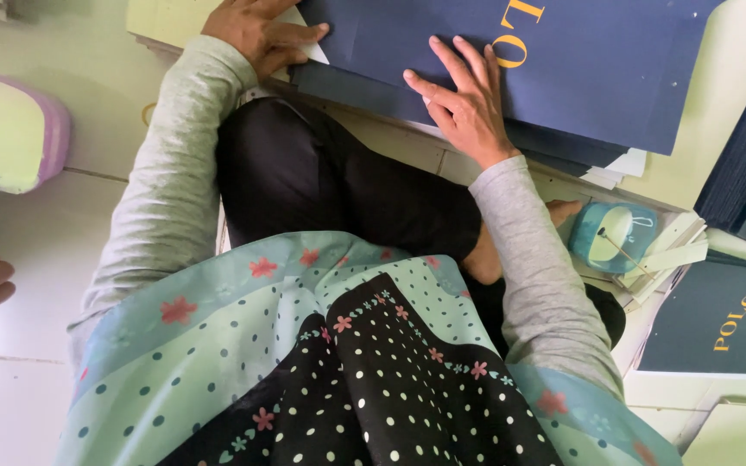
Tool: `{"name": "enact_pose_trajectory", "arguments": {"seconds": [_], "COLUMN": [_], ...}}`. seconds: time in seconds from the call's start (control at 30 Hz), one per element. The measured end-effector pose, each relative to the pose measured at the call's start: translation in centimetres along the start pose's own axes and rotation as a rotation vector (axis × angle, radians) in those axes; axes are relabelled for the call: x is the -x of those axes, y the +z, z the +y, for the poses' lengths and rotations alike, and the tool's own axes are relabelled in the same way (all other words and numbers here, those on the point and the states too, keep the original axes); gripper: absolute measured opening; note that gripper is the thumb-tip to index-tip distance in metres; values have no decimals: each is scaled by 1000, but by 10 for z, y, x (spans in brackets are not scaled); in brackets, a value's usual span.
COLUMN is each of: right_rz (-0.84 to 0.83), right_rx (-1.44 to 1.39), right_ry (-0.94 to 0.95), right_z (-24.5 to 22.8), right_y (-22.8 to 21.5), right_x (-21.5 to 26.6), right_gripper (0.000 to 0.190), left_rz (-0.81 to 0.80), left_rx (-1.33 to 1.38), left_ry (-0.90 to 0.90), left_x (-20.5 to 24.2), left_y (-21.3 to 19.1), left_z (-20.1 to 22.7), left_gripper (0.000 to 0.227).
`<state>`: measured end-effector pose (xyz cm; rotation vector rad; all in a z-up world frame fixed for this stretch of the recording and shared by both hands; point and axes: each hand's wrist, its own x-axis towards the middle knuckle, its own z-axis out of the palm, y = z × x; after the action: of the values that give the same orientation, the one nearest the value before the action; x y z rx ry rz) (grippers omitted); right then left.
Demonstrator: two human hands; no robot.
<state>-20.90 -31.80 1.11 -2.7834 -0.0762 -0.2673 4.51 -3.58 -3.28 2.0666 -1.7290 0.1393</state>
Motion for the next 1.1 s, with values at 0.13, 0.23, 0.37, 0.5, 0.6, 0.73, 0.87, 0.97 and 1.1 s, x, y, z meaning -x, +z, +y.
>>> {"name": "enact_pose_trajectory", "arguments": {"seconds": [0.13, 0.23, 0.37, 0.5, 0.6, 0.73, 0.87, 0.97, 1.1], "right_rz": [6, 7, 18, 0, -55, -115, -174, -139, -92], "right_rx": [-14, -10, 29, 43, 49, 146, 212, 241, 178], "right_ry": [26, 37, 22, 10, -9, 56, 125, 80, 73], "right_z": [-2, -2, 5, 10, 27, 74, 98, 106, 110], "right_y": [-2, -4, -4, -8, -31, -76, -98, -93, -84], "right_x": [0, 3, 5, 6, 20, 71, 106, 115, 119], "right_gripper": [40, 41, 38, 37, 45, 59, 52, 49, 46], "left_rz": [-73, -128, -244, -255, -335, -338, -348, -351, -361], "left_rx": [-117, -261, -46, 205, 304, 293, 205, 225, 203], "left_ry": [-52, -49, 145, 234, 201, 175, 171, 180, 171], "left_x": [-12, -44, -87, -92, -93, -93, -93, -95, -94], "left_y": [-3, 3, 39, 50, 48, 49, 50, 50, 46], "left_z": [18, 48, 69, 61, 61, 63, 63, 65, 67], "left_gripper": [53, 60, 90, 67, 68, 65, 63, 63, 63]}}
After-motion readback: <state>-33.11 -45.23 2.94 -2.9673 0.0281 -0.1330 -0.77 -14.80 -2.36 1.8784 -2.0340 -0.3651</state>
